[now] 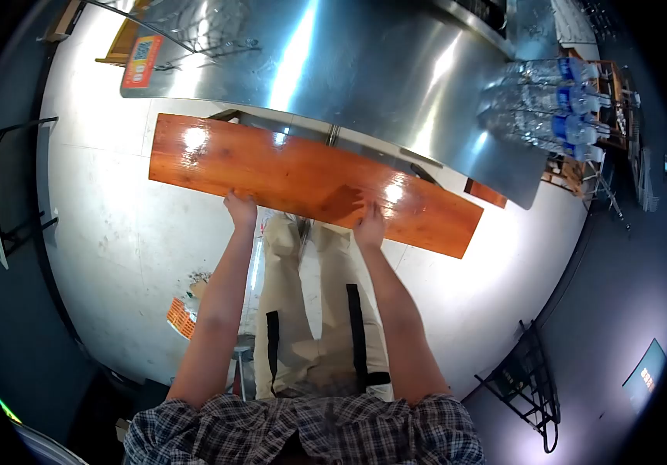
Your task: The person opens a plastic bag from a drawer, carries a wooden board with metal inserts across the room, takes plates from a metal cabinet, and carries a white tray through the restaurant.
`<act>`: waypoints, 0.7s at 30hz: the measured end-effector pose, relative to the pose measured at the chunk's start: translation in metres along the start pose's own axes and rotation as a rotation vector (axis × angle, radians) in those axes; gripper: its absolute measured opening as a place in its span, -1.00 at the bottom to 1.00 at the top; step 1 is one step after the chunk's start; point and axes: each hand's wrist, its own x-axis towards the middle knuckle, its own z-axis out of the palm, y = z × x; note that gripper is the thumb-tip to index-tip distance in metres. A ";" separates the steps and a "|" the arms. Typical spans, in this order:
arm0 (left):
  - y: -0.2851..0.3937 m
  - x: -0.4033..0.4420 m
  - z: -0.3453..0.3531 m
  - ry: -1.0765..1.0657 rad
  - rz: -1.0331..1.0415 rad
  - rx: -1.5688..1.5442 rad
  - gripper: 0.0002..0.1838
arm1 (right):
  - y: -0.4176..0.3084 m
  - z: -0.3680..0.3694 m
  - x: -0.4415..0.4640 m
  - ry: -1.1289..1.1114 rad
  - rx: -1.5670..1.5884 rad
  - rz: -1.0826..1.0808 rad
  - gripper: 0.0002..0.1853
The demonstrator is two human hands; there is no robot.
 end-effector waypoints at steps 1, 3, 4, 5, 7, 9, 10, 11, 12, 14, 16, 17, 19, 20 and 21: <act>0.018 -0.004 -0.016 0.016 -0.004 -0.018 -0.44 | -0.006 -0.001 -0.015 0.065 0.037 -0.026 -0.44; 0.050 -0.019 -0.059 -0.086 0.373 -0.065 -0.58 | -0.035 -0.039 -0.030 -0.058 0.147 -0.026 -0.42; 0.061 -0.020 -0.073 -0.054 0.367 -0.078 -0.58 | -0.045 -0.051 -0.030 -0.052 0.144 -0.060 -0.42; 0.071 -0.021 -0.086 -0.090 0.398 -0.134 -0.65 | -0.053 -0.061 -0.032 -0.079 0.193 -0.043 -0.42; 0.083 -0.027 -0.114 -0.101 0.419 -0.192 -0.71 | -0.066 -0.078 -0.035 -0.115 0.238 -0.052 -0.43; 0.097 -0.032 -0.150 -0.228 0.353 -0.486 -0.75 | -0.083 -0.095 -0.031 -0.210 0.254 -0.078 -0.43; 0.103 -0.033 -0.168 -0.197 0.349 -0.496 -0.75 | -0.098 -0.103 -0.027 -0.212 0.249 -0.110 -0.43; 0.106 -0.037 -0.189 -0.191 0.309 -0.538 -0.78 | -0.112 -0.111 -0.028 -0.263 0.244 -0.139 -0.44; 0.107 -0.038 -0.206 -0.186 0.272 -0.580 -0.81 | -0.126 -0.117 -0.027 -0.311 0.239 -0.166 -0.46; 0.095 -0.033 -0.235 -0.167 0.231 -0.600 -0.82 | -0.167 -0.129 -0.024 -0.350 0.230 -0.213 -0.47; 0.084 -0.026 -0.254 -0.152 0.200 -0.618 -0.82 | -0.212 -0.133 -0.017 -0.367 0.264 -0.291 -0.51; 0.074 -0.021 -0.267 -0.169 0.167 -0.581 -0.83 | -0.236 -0.129 -0.015 -0.361 0.265 -0.306 -0.51; 0.052 0.004 -0.290 -0.181 0.142 -0.535 -0.84 | -0.290 -0.117 -0.012 -0.362 0.360 -0.329 -0.54; 0.036 0.022 -0.300 -0.164 0.155 -0.534 -0.85 | -0.318 -0.109 -0.011 -0.358 0.369 -0.331 -0.54; 0.019 0.040 -0.310 -0.152 0.170 -0.529 -0.86 | -0.345 -0.100 -0.011 -0.349 0.416 -0.323 -0.56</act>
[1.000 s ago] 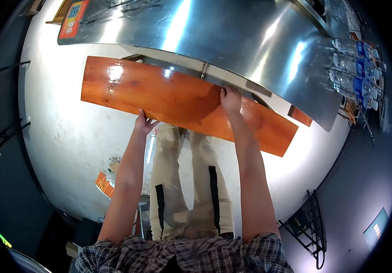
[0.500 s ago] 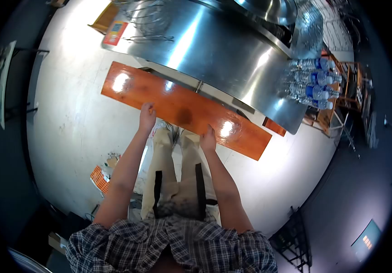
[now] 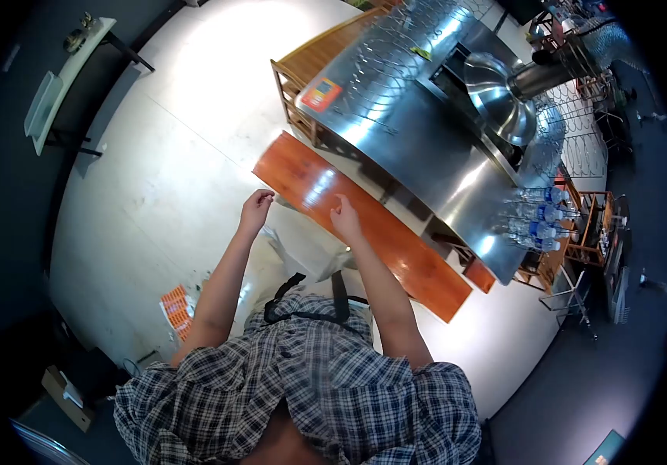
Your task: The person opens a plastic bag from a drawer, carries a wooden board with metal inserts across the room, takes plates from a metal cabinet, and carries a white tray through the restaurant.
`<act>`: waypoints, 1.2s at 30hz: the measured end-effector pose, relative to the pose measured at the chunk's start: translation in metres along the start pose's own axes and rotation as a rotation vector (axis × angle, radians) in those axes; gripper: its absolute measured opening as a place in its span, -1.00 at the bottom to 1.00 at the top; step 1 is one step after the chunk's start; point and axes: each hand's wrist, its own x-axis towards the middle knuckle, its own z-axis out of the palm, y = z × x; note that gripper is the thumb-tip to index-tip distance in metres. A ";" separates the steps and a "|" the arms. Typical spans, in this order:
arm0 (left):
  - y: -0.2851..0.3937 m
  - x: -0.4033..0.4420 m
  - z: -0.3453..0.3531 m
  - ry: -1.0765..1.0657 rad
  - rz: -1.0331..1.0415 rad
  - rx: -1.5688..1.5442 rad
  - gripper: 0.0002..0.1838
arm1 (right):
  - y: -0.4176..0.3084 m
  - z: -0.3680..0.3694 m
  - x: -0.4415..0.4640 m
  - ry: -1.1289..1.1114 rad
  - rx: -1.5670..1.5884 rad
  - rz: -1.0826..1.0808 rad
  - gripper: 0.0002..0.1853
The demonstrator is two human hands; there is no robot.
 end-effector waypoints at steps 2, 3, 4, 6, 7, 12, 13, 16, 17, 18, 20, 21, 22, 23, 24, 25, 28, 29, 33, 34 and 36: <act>-0.004 0.023 -0.040 0.006 -0.004 -0.011 -0.86 | -0.032 0.033 0.017 0.034 0.071 0.002 -0.59; -0.010 0.033 -0.065 -0.017 0.018 0.068 -0.84 | -0.047 0.050 0.025 0.062 0.113 0.006 -0.62; -0.014 0.040 -0.089 -0.036 0.036 0.144 -0.83 | -0.058 0.066 0.031 0.085 0.152 0.012 -0.64; -0.022 0.056 -0.134 -0.039 0.090 0.204 -0.84 | -0.077 0.102 0.046 0.160 0.189 0.025 -0.66; -0.023 0.065 -0.153 -0.038 0.132 0.264 -0.85 | -0.087 0.115 0.051 0.129 0.214 0.032 -0.67; -0.025 0.122 -0.207 -0.058 0.059 0.307 -0.84 | -0.109 0.165 0.102 0.065 0.290 0.067 -0.70; -0.023 0.132 -0.211 -0.067 0.090 0.305 -0.83 | -0.113 0.168 0.113 0.069 0.318 0.106 -0.72; -0.013 0.165 -0.212 -0.146 0.134 0.332 -0.80 | -0.109 0.174 0.155 0.132 0.333 0.142 -0.74; -0.010 0.175 -0.210 -0.194 0.156 0.356 -0.78 | -0.110 0.176 0.167 0.186 0.314 0.117 -0.75; -0.007 0.186 -0.209 -0.204 0.165 0.362 -0.78 | -0.111 0.179 0.177 0.197 0.323 0.120 -0.75; -0.001 0.215 -0.205 -0.277 0.320 0.427 -0.72 | -0.144 0.165 0.192 0.285 0.260 0.101 -0.74; 0.005 0.234 -0.205 -0.324 0.315 0.473 -0.67 | -0.172 0.155 0.199 0.271 0.296 0.180 -0.70; 0.009 0.252 -0.200 -0.342 0.324 0.478 -0.67 | -0.166 0.158 0.216 0.286 0.305 0.190 -0.70; 0.018 0.272 -0.200 -0.375 0.364 0.504 -0.67 | -0.167 0.162 0.234 0.352 0.298 0.151 -0.69; 0.028 0.293 -0.200 -0.410 0.405 0.532 -0.67 | -0.169 0.164 0.254 0.417 0.291 0.112 -0.68; 0.033 0.313 -0.201 -0.430 0.418 0.542 -0.67 | -0.165 0.169 0.275 0.437 0.309 0.152 -0.62; 0.049 0.374 -0.207 -0.472 0.423 0.547 -0.67 | -0.143 0.190 0.344 0.552 0.375 0.440 -0.53; 0.040 0.377 -0.203 -0.464 0.424 0.537 -0.67 | -0.114 0.195 0.361 0.491 0.530 0.581 -0.46; 0.072 0.442 -0.215 -0.517 0.480 0.585 -0.67 | -0.118 0.191 0.406 0.691 0.628 0.824 -0.50; 0.079 0.457 -0.215 -0.515 0.515 0.603 -0.67 | -0.143 0.171 0.403 0.705 0.635 0.838 -0.50; 0.073 0.471 -0.202 -0.507 0.546 0.579 -0.67 | -0.167 0.146 0.401 0.626 0.387 1.007 -0.51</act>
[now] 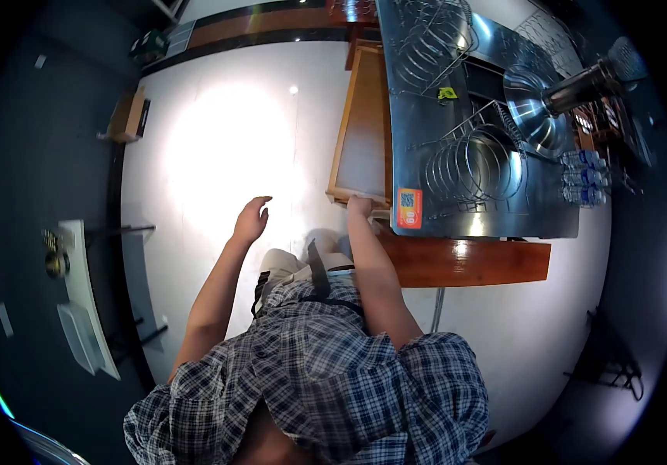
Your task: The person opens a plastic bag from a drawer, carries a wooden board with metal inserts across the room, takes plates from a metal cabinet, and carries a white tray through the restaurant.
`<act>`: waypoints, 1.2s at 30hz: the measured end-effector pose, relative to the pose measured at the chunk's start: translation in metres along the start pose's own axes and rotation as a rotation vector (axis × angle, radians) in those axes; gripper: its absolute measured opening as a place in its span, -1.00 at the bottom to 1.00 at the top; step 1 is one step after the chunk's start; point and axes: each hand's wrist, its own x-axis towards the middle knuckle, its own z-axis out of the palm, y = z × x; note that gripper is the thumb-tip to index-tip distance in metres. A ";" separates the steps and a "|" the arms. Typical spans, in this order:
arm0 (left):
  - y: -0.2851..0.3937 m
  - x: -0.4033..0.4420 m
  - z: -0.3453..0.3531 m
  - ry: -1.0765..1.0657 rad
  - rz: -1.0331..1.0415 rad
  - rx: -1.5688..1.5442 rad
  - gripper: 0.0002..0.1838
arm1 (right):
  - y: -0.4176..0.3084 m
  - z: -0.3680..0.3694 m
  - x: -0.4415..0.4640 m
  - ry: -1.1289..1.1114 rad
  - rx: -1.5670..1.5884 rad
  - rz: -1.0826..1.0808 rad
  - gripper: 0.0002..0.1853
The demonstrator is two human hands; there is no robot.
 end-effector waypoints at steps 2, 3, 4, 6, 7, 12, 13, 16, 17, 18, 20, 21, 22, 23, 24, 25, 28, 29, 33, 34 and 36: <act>-0.019 0.033 -0.016 -0.061 0.044 0.057 -0.66 | -0.005 0.005 -0.007 0.122 0.007 -0.086 -0.50; -0.025 0.052 -0.022 -0.083 0.065 0.055 -0.66 | -0.010 0.004 -0.011 0.169 -0.101 -0.225 -0.48; -0.033 0.075 -0.030 -0.092 0.114 0.051 -0.66 | -0.018 0.006 -0.015 0.214 -0.208 -0.362 -0.46; -0.054 0.120 -0.052 -0.120 0.194 0.050 -0.65 | -0.038 0.014 -0.029 0.205 -0.214 -0.335 -0.47; -0.008 0.104 0.012 -0.113 0.140 0.047 -0.65 | 0.004 -0.044 0.017 0.125 -0.299 -0.371 -0.47; -0.001 0.259 -0.021 -0.255 0.336 0.122 -0.67 | -0.053 -0.051 0.046 0.389 -0.316 -0.194 -0.48; 0.004 0.297 -0.024 -0.283 0.388 0.161 -0.66 | -0.065 -0.051 0.057 0.578 -0.323 -0.178 -0.48; 0.028 0.337 -0.024 -0.145 0.425 0.153 -0.65 | -0.120 -0.121 0.078 0.542 -0.168 -0.348 -0.45; 0.043 0.372 -0.013 -0.215 0.429 0.193 -0.62 | -0.123 -0.131 0.086 0.550 -0.148 -0.295 -0.45; 0.058 0.411 -0.002 -0.259 0.453 0.204 -0.62 | -0.132 -0.141 0.098 0.545 -0.055 -0.253 -0.46; 0.081 0.465 0.013 -0.304 0.484 0.361 -0.56 | -0.131 -0.151 0.121 0.551 0.043 -0.182 -0.47; 0.100 0.507 0.001 -0.208 0.375 0.329 -0.52 | -0.185 -0.194 0.184 0.472 -0.013 -0.315 -0.47; 0.109 0.540 0.000 -0.159 0.380 0.384 -0.50 | -0.207 -0.208 0.194 0.399 -0.006 -0.299 -0.47; 0.110 0.557 -0.007 -0.180 0.342 0.380 -0.50 | -0.215 -0.212 0.190 0.409 -0.004 -0.290 -0.47; 0.105 0.565 -0.004 -0.228 0.299 0.387 -0.50 | -0.208 -0.208 0.183 0.364 0.080 -0.205 -0.49; 0.113 0.583 -0.001 -0.271 0.203 0.310 -0.49 | -0.216 -0.209 0.187 0.321 0.169 -0.137 -0.50; 0.093 0.640 0.042 -0.286 0.106 0.141 -0.47 | -0.202 -0.216 0.245 0.401 0.037 -0.179 -0.50; 0.085 0.650 0.047 -0.249 0.121 0.089 -0.48 | -0.214 -0.222 0.232 0.413 0.053 -0.161 -0.50; 0.053 0.731 0.060 -0.342 0.056 -0.018 -0.51 | -0.224 -0.233 0.217 0.779 -0.046 0.193 -0.34; 0.052 0.748 0.062 -0.344 0.047 0.001 -0.51 | -0.210 -0.231 0.225 0.847 0.007 0.234 -0.29; 0.054 0.768 0.063 -0.351 0.040 0.047 -0.55 | -0.182 -0.231 0.247 0.696 0.244 0.322 -0.31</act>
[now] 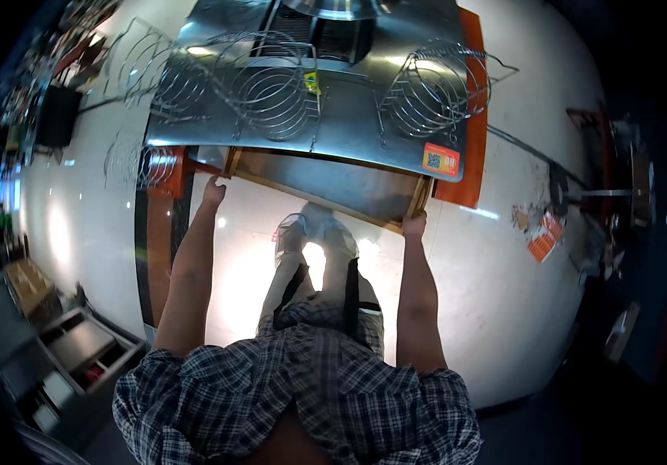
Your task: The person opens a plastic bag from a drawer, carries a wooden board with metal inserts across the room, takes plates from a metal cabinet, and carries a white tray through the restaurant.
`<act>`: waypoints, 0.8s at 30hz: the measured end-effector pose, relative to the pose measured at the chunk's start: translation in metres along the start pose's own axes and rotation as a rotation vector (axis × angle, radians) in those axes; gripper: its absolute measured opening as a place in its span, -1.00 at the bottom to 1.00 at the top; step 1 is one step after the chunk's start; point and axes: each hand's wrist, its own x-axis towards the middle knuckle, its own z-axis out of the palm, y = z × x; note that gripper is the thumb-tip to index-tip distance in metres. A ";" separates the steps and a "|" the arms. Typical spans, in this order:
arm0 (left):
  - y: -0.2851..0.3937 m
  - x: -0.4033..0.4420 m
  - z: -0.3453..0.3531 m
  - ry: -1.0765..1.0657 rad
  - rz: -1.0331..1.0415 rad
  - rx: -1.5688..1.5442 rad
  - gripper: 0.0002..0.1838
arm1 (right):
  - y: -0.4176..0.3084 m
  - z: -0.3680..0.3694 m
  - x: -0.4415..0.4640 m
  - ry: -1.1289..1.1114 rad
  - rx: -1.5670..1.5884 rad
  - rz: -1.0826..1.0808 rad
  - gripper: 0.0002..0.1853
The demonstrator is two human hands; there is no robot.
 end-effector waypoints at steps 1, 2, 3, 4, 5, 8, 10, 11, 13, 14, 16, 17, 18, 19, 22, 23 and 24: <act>-0.003 0.011 -0.001 -0.017 0.016 0.029 -0.56 | 0.012 0.004 0.005 -0.041 -0.006 -0.079 -0.33; -0.008 0.038 0.005 -0.033 0.045 0.055 -0.56 | -0.006 0.002 -0.003 -0.072 -0.006 -0.158 -0.35; -0.016 0.059 0.009 -0.057 0.071 0.068 -0.56 | -0.017 -0.009 -0.012 -0.161 0.176 -0.039 -0.37; -0.041 0.079 0.022 -0.143 0.045 -0.038 -0.51 | -0.024 -0.014 -0.021 -0.167 0.221 -0.017 -0.50; -0.037 0.090 0.025 -0.229 0.019 -0.145 -0.45 | -0.005 -0.002 -0.016 -0.125 0.308 -0.063 -0.54; -0.032 0.090 0.035 -0.250 -0.174 -0.308 -0.45 | -0.007 -0.003 -0.019 -0.111 0.443 -0.040 -0.60; -0.012 0.092 0.029 -0.388 -0.246 -0.290 -0.42 | -0.017 -0.002 -0.023 -0.142 0.507 0.035 -0.63; -0.011 0.090 0.027 -0.385 -0.207 -0.265 -0.43 | -0.015 -0.001 -0.022 -0.155 0.581 0.068 -0.67; -0.016 0.087 0.028 -0.384 -0.175 -0.243 -0.45 | -0.010 0.004 -0.024 -0.153 0.644 0.120 -0.73; -0.015 0.089 0.028 -0.343 -0.195 -0.019 -0.43 | -0.012 0.006 -0.026 -0.145 0.641 0.120 -0.73; -0.007 0.096 0.030 -0.308 -0.202 0.200 -0.41 | -0.013 0.010 -0.026 -0.048 0.652 0.125 -0.73; -0.005 0.094 0.028 -0.311 -0.212 0.292 -0.39 | -0.010 0.006 -0.024 -0.045 0.643 0.126 -0.73; -0.006 0.087 0.025 -0.313 -0.226 0.388 -0.37 | -0.006 0.003 -0.023 -0.055 0.620 0.122 -0.73; -0.016 0.080 0.021 -0.309 -0.240 0.310 -0.39 | -0.003 0.005 -0.024 -0.071 0.601 0.120 -0.73; -0.083 0.071 0.036 -0.308 -0.349 0.289 -0.40 | -0.008 0.009 -0.032 -0.129 0.404 0.120 -0.72; -0.092 0.066 0.033 -0.381 -0.388 0.292 -0.40 | -0.004 0.010 -0.035 -0.075 0.247 0.098 -0.71; -0.101 0.058 0.029 -0.375 -0.398 0.289 -0.40 | 0.000 0.010 -0.036 -0.019 0.092 0.070 -0.70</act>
